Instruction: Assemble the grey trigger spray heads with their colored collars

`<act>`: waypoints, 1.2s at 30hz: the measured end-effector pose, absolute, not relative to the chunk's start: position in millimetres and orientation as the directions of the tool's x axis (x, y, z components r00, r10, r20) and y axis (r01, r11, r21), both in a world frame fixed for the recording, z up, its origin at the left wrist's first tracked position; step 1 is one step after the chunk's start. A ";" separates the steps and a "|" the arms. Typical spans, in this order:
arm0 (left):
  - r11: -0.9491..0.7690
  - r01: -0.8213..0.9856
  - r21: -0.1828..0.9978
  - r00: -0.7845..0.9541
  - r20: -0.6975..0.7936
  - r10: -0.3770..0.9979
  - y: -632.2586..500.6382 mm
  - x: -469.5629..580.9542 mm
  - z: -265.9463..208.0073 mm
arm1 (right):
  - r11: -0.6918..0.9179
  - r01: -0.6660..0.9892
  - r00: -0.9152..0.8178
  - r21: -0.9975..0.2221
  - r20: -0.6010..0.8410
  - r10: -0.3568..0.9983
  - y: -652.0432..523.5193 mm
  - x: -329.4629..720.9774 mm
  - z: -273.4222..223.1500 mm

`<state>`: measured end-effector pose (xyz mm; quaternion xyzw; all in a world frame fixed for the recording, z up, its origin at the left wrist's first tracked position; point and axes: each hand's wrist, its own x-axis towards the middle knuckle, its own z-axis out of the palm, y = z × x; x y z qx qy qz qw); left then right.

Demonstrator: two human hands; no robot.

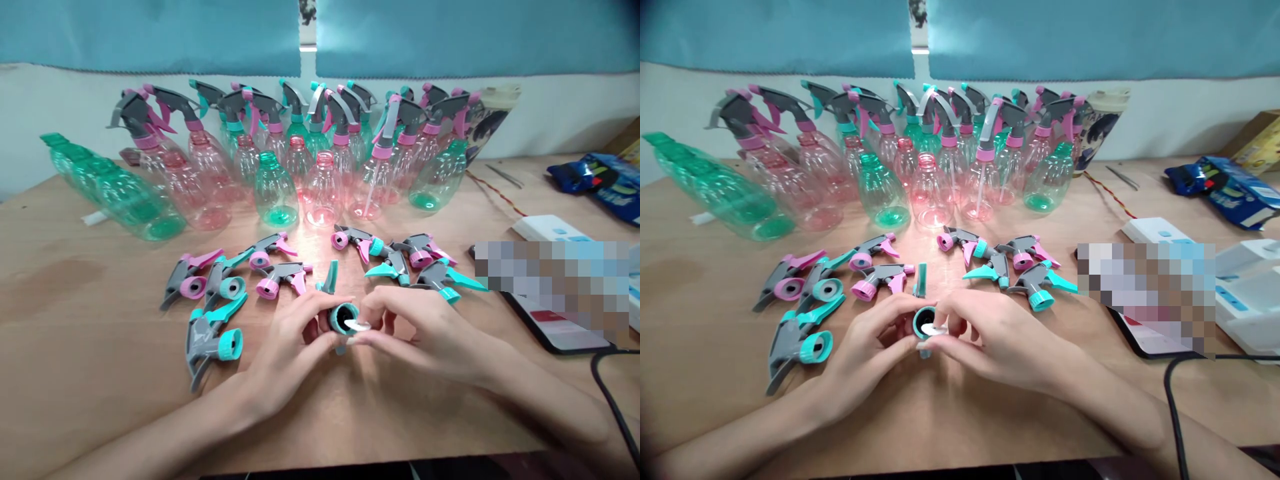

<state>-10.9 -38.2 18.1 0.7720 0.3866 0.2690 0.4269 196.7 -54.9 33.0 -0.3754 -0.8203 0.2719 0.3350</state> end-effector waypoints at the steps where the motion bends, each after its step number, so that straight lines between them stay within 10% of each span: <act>1: -0.340 0.372 0.864 0.556 0.086 0.827 -38.0 -11.1 18.2 | 0.543 0.420 -0.491 -0.727 0.320 0.810 -55.7 196.3 33.2; 12: -0.377 0.408 0.832 0.526 0.124 0.841 -37.3 -12.5 18.4 | -0.022 0.125 -0.367 -0.992 -0.067 0.928 -49.5 191.7 34.8; 36: -0.353 0.408 0.842 0.551 0.081 0.830 -41.4 -9.9 24.1 | 0.224 0.409 -0.523 -0.885 -0.026 0.852 -50.8 194.6 49.5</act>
